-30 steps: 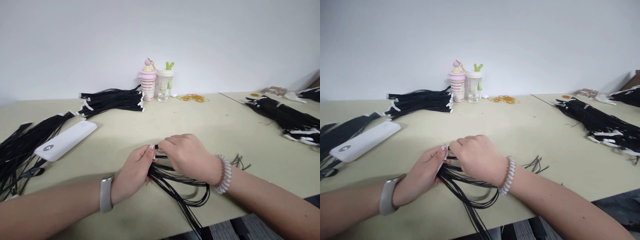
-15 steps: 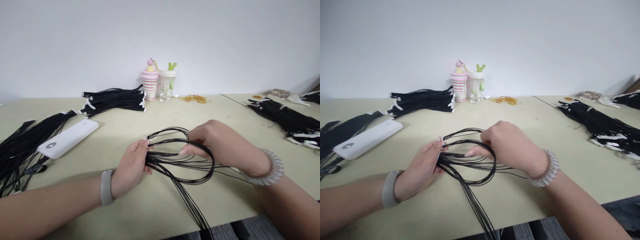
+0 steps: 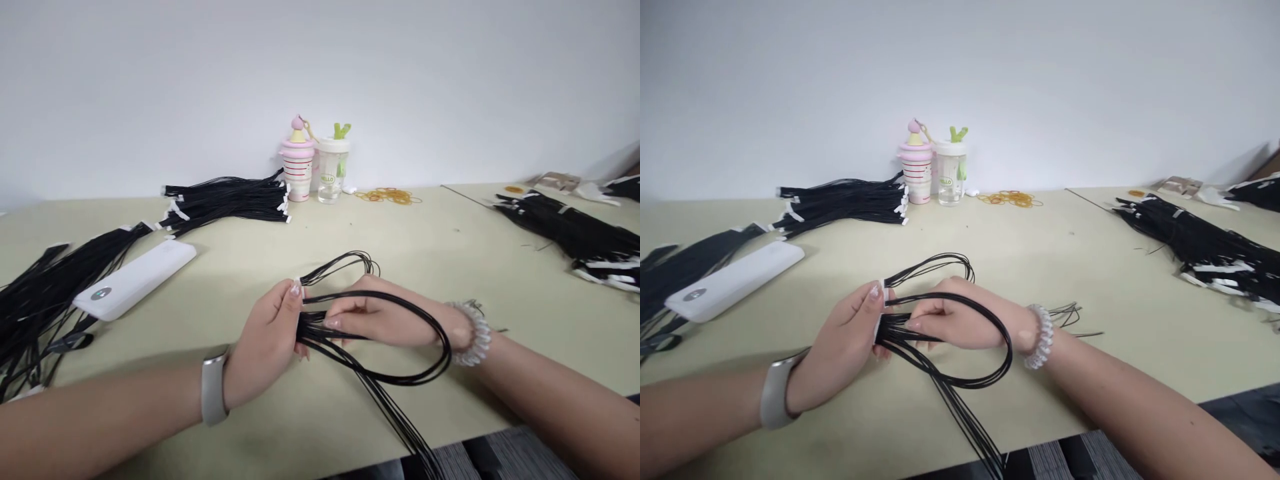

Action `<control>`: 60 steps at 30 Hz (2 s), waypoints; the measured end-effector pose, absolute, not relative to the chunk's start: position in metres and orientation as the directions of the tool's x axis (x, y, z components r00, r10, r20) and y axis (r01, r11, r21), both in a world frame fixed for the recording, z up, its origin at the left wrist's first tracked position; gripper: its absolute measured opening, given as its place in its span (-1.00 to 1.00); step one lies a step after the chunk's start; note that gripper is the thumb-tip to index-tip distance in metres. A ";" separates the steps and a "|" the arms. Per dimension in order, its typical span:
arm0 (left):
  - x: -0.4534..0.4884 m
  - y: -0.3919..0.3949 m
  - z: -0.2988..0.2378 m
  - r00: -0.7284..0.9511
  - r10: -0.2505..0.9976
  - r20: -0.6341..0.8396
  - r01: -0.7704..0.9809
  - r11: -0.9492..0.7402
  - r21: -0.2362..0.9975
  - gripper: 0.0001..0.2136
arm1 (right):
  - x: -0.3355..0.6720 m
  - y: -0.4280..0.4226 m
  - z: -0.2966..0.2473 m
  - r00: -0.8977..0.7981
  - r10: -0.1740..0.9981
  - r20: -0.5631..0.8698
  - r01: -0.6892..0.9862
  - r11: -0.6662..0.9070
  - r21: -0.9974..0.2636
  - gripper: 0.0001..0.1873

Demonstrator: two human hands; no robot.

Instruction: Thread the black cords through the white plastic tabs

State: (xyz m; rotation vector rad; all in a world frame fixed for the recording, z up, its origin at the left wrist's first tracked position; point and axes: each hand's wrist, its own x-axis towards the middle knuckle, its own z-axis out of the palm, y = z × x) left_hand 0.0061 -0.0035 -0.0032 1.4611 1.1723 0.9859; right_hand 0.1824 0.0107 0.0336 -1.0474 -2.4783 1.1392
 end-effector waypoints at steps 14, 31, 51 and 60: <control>0.006 -0.004 -0.003 0.261 0.965 0.017 0.169 -0.063 0.984 -0.70 | 0.173 0.004 0.031 -0.722 0.684 0.107 0.547 0.658 -0.517 -0.76; 0.010 -0.001 -0.002 0.190 0.971 -0.143 0.118 0.122 0.986 -0.67 | 0.236 0.038 0.066 0.341 0.811 0.474 -0.045 0.518 -0.854 -0.78; 0.008 -0.003 -0.003 0.253 0.964 -0.077 0.151 0.040 0.988 -0.66 | 0.173 0.008 0.024 -0.511 0.706 0.489 0.667 0.685 -0.292 -0.87; 0.008 -0.002 -0.001 0.276 0.960 -0.046 0.197 -0.009 0.980 -0.65 | 0.175 0.010 0.024 -0.616 0.662 0.427 0.692 0.714 -0.108 -0.77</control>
